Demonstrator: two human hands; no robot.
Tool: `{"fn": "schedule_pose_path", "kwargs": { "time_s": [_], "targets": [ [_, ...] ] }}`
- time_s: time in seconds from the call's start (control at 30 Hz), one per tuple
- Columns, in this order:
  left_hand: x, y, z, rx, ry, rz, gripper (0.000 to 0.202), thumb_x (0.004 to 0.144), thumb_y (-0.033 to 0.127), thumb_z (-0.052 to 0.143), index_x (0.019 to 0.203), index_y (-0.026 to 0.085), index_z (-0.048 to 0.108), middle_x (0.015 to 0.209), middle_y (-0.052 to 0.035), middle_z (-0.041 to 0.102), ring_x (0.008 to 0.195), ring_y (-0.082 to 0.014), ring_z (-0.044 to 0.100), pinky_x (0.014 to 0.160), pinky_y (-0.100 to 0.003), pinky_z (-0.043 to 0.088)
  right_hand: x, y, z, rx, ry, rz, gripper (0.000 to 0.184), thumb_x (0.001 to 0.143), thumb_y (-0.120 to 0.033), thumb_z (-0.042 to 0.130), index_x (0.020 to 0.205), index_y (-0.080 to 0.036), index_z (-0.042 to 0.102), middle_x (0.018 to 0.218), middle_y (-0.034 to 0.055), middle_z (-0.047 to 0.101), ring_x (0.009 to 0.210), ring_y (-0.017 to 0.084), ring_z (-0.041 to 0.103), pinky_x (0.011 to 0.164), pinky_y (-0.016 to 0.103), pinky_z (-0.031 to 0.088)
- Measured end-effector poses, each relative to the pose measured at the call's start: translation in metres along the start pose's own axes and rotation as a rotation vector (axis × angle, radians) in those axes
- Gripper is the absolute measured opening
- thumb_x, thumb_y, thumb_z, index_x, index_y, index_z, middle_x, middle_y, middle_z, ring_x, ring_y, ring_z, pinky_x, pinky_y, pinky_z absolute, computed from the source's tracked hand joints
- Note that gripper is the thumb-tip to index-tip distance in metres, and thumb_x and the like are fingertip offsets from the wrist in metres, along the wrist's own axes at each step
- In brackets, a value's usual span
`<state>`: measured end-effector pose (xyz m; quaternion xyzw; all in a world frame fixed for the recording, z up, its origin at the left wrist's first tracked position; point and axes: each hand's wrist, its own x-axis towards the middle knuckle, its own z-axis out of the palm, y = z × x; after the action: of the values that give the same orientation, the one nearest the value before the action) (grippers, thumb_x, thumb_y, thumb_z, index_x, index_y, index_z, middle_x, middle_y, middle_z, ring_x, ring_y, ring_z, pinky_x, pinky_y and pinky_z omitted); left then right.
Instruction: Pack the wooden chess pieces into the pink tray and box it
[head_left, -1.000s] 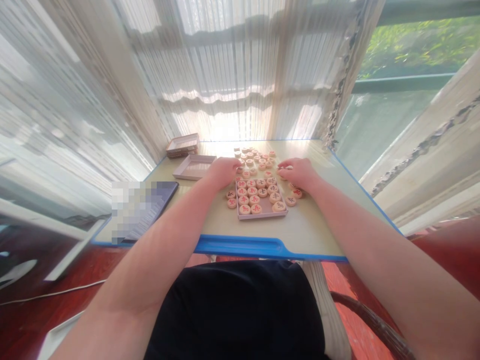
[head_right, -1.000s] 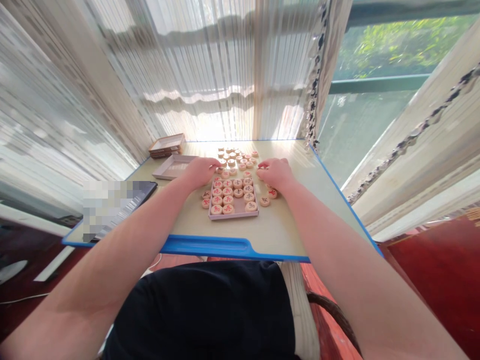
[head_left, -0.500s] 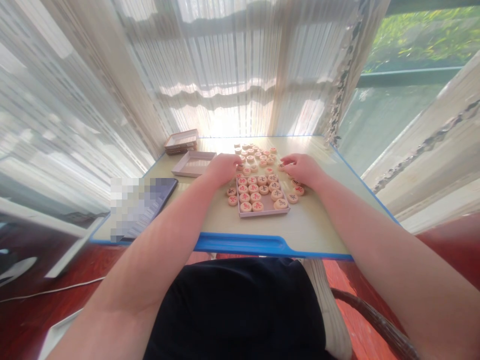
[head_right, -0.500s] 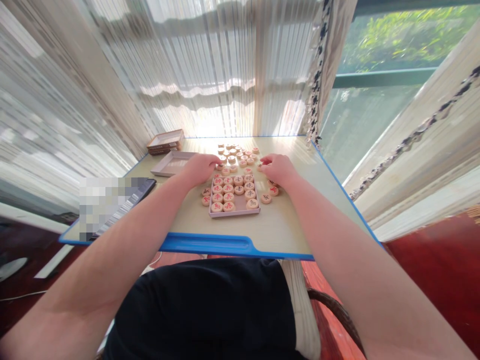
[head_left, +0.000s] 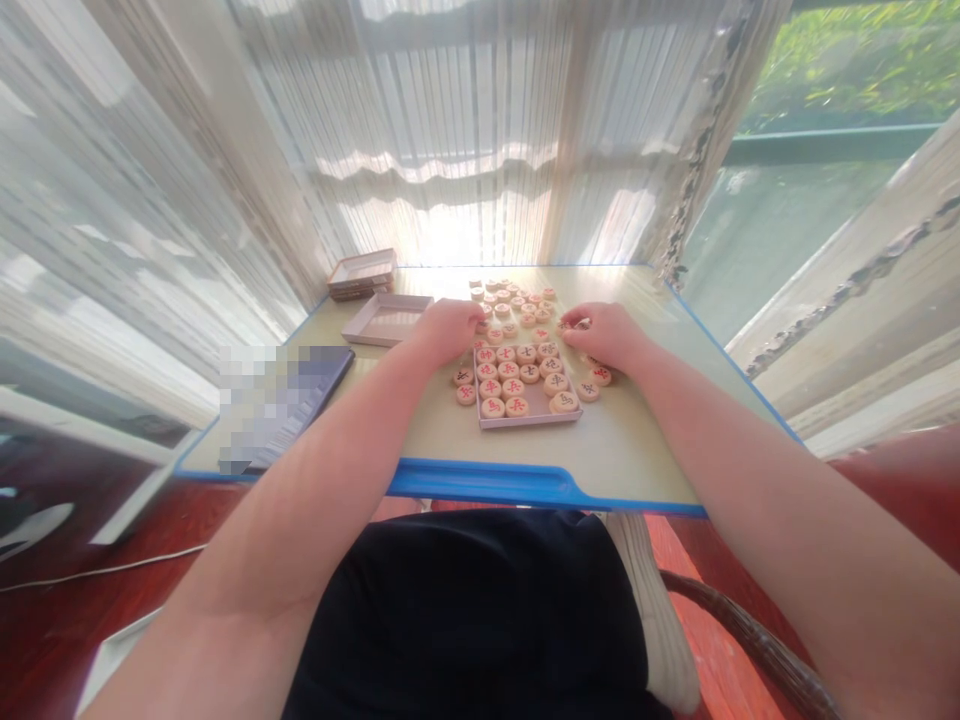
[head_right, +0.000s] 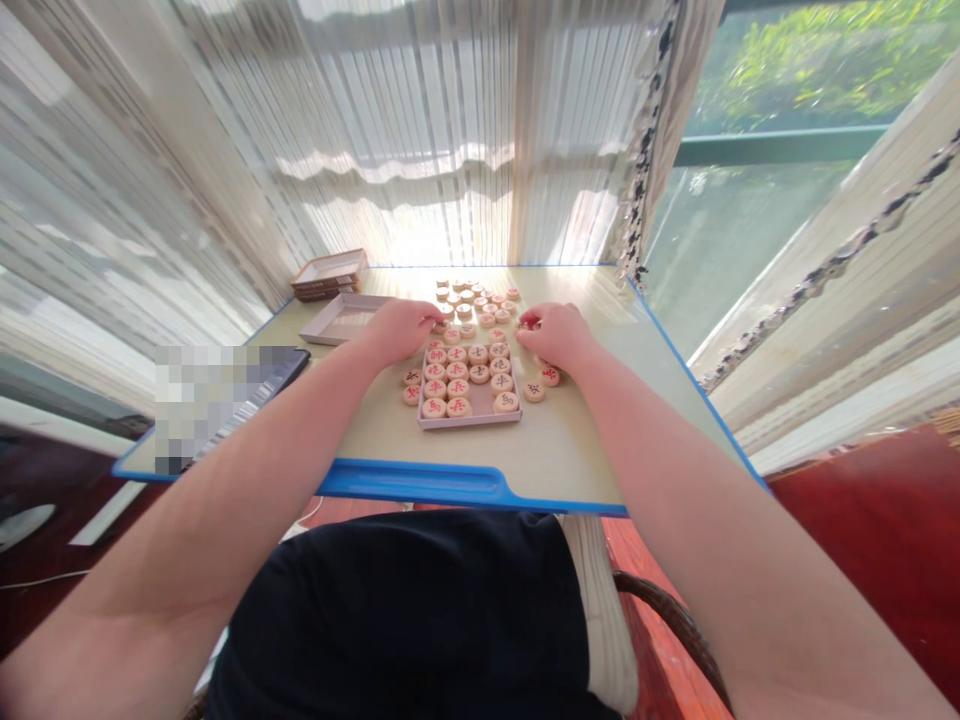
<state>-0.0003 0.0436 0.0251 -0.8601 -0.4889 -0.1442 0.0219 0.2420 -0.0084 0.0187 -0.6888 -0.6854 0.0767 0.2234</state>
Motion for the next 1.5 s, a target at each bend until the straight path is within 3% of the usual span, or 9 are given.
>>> {"fn": "schedule_pose_path", "kwargs": {
  "time_s": [0.23, 0.33, 0.5, 0.6, 0.73, 1.5],
  "targets": [
    [0.0, 0.0, 0.001, -0.02, 0.033, -0.033, 0.033, 0.084, 0.028, 0.042, 0.101, 0.022, 0.07, 0.1, -0.0047, 0.071, 0.095, -0.0231, 0.062, 0.085, -0.033, 0.047, -0.006, -0.008, -0.006, -0.001, 0.072, 0.005, 0.027, 0.071, -0.033, 0.061, 0.093, -0.023, 0.072, 0.083, 0.0035, 0.069, 0.107, 0.028, 0.052, 0.094, 0.043, 0.038],
    [-0.001, 0.0, 0.002, -0.017, 0.035, -0.041, 0.032, 0.084, 0.029, 0.043, 0.1, 0.021, 0.069, 0.099, -0.005, 0.071, 0.093, -0.0233, 0.063, 0.082, -0.032, 0.047, -0.018, -0.018, -0.013, 0.108, 0.092, -0.121, 0.029, 0.069, -0.031, 0.063, 0.096, -0.023, 0.071, 0.086, 0.0029, 0.068, 0.105, 0.025, 0.052, 0.091, 0.038, 0.041],
    [-0.001, 0.0, 0.001, -0.011, 0.032, -0.028, 0.033, 0.083, 0.03, 0.043, 0.101, 0.021, 0.069, 0.099, -0.0051, 0.071, 0.092, -0.0229, 0.063, 0.08, -0.032, 0.047, -0.039, -0.036, -0.022, 0.171, -0.054, -0.37, 0.023, 0.07, -0.032, 0.064, 0.091, -0.026, 0.072, 0.089, 0.0015, 0.068, 0.103, 0.022, 0.052, 0.089, 0.035, 0.042],
    [-0.001, 0.0, 0.001, -0.01, 0.031, -0.032, 0.032, 0.083, 0.03, 0.043, 0.101, 0.021, 0.069, 0.099, -0.0045, 0.071, 0.092, -0.0223, 0.063, 0.08, -0.032, 0.046, -0.043, -0.04, -0.021, 0.14, -0.103, -0.427, 0.019, 0.07, -0.029, 0.064, 0.087, -0.026, 0.072, 0.085, 0.0009, 0.068, 0.102, 0.023, 0.051, 0.09, 0.036, 0.041],
    [-0.001, -0.001, 0.001, -0.021, 0.033, -0.034, 0.031, 0.083, 0.03, 0.044, 0.099, 0.021, 0.069, 0.098, -0.0042, 0.071, 0.091, -0.0219, 0.063, 0.08, -0.031, 0.047, -0.042, -0.042, -0.017, 0.142, -0.064, -0.495, 0.018, 0.069, -0.025, 0.064, 0.085, -0.024, 0.072, 0.093, 0.0034, 0.066, 0.102, 0.024, 0.05, 0.091, 0.038, 0.04],
    [0.0, 0.0, 0.0, -0.014, -0.01, -0.021, 0.033, 0.08, 0.029, 0.045, 0.1, 0.021, 0.07, 0.099, -0.0036, 0.071, 0.094, -0.0223, 0.061, 0.085, -0.032, 0.046, -0.042, -0.041, -0.004, 0.051, -0.044, -0.523, 0.019, 0.069, -0.028, 0.064, 0.086, -0.024, 0.072, 0.096, 0.0056, 0.061, 0.102, 0.026, 0.048, 0.094, 0.04, 0.04]
  ]
}}
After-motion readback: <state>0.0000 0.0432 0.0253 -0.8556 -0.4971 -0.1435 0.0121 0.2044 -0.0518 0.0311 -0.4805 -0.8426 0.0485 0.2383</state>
